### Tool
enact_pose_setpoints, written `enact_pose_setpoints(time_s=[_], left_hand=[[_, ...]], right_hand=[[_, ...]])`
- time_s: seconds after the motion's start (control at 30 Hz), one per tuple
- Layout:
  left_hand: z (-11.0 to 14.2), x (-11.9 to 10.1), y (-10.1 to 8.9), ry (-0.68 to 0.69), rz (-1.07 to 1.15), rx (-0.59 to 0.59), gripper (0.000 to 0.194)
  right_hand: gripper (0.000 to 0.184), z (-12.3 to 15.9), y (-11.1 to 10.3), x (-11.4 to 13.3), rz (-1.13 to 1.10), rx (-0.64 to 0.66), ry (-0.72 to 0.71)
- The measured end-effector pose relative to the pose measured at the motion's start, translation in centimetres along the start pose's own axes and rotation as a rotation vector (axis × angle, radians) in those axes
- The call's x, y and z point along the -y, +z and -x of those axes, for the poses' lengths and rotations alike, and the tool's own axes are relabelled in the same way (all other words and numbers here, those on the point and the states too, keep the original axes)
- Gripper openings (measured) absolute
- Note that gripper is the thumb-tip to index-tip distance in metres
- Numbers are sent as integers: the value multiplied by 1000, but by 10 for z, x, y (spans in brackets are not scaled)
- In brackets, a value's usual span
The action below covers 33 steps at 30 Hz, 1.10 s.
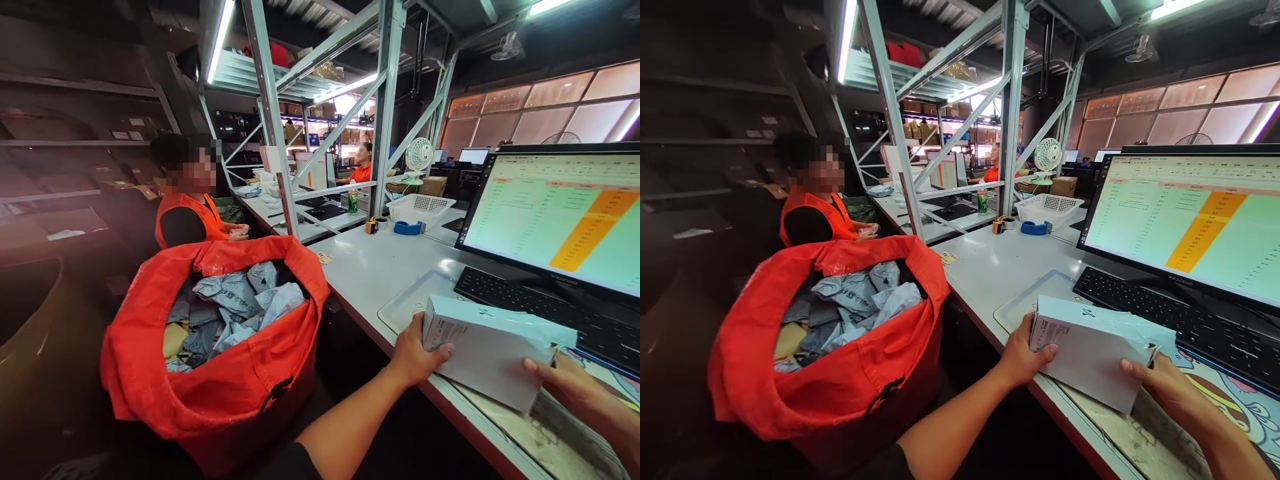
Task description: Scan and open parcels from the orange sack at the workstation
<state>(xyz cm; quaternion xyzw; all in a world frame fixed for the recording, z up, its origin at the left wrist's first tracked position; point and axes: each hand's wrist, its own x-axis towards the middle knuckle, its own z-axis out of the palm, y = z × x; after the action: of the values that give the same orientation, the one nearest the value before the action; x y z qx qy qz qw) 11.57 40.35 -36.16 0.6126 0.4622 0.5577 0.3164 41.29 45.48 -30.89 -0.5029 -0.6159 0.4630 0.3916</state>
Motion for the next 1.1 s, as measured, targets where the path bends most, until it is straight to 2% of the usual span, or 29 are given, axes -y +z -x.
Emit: enact_pose_setpoints(time_s=[0.1,0.27,0.37,0.5,0.7,1.1], left_hand=[[-1,-1,0,7,-2,-16,64],[-4,-3,-2,-2,108,-42,60],[-5,-1,-4,-7,152,-47,58],[-5,0,-7,16,176,-34,56],[-3,2,-8,81,165,-22,49],[-5,2,-11,46,172,4,53]], right_hand=[[75,0,6,-6,-72,71,40],[96,3,18,-7,-95,-17,28],[94,8,25,-3,-149,2,65],[96,15,35,8,-184,98,132],[94,19,43,18,-184,118,88],[94,21,35,18,-114,185,90]])
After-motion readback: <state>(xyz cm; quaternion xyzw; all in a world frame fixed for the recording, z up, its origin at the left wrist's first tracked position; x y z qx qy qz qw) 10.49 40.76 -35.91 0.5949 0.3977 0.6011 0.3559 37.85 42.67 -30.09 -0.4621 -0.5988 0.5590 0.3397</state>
